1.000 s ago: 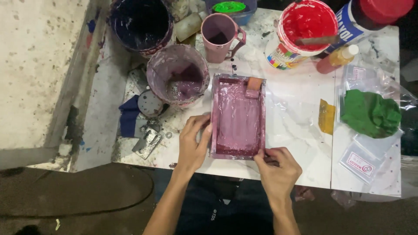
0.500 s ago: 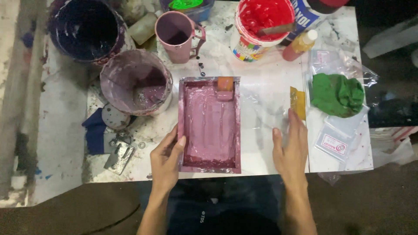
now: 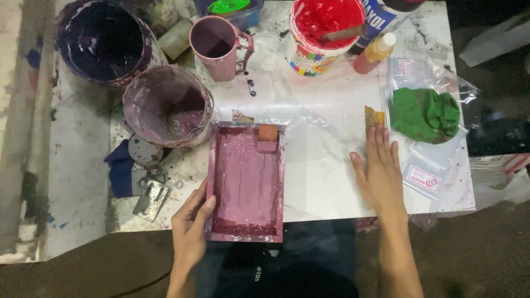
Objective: Applying ink to small plastic strips using a sponge applicator and then placing them into individual plastic bags.
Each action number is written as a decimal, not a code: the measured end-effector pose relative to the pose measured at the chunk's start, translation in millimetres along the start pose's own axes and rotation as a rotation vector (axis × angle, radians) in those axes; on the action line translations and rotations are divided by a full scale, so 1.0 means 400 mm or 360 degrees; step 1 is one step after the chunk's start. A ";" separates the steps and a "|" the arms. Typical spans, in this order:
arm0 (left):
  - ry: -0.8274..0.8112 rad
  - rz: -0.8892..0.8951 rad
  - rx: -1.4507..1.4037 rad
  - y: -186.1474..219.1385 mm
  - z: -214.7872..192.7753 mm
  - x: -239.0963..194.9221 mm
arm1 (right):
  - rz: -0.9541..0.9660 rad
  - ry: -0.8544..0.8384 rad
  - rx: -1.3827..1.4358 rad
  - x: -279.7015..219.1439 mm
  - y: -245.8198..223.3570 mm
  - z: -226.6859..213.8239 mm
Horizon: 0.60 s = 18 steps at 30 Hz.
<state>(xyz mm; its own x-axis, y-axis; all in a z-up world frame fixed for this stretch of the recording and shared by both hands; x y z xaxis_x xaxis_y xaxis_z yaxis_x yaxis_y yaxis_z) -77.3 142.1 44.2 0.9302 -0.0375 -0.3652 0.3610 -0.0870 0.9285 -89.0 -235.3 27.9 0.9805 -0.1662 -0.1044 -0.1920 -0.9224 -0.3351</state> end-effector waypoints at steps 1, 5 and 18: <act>0.0003 0.0017 -0.0009 -0.008 -0.002 -0.003 | 0.0005 0.0003 0.0089 -0.003 -0.006 -0.007; -0.0028 0.0066 -0.0016 -0.015 0.001 -0.015 | -0.0125 0.0335 0.0303 -0.057 -0.043 -0.038; -0.0283 0.0218 -0.0135 -0.037 0.234 -0.048 | 0.0356 0.0396 0.1106 -0.208 -0.195 -0.017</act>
<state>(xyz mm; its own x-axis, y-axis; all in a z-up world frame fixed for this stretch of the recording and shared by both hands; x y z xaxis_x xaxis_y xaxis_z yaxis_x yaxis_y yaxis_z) -106.7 51.0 31.3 0.9472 -0.2185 -0.2345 0.2435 0.0146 0.9698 -155.4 -151.7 69.1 0.8798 -0.4723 -0.0531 -0.2877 -0.4404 -0.8505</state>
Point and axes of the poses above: each hand's wrist, its own x-axis towards the middle knuckle, its own z-axis out of the palm, y = z × x, the point moved 2 cm from there along x, towards the middle knuckle, and after that the axes turned 4 degrees about -y, right-handed, at the moved point
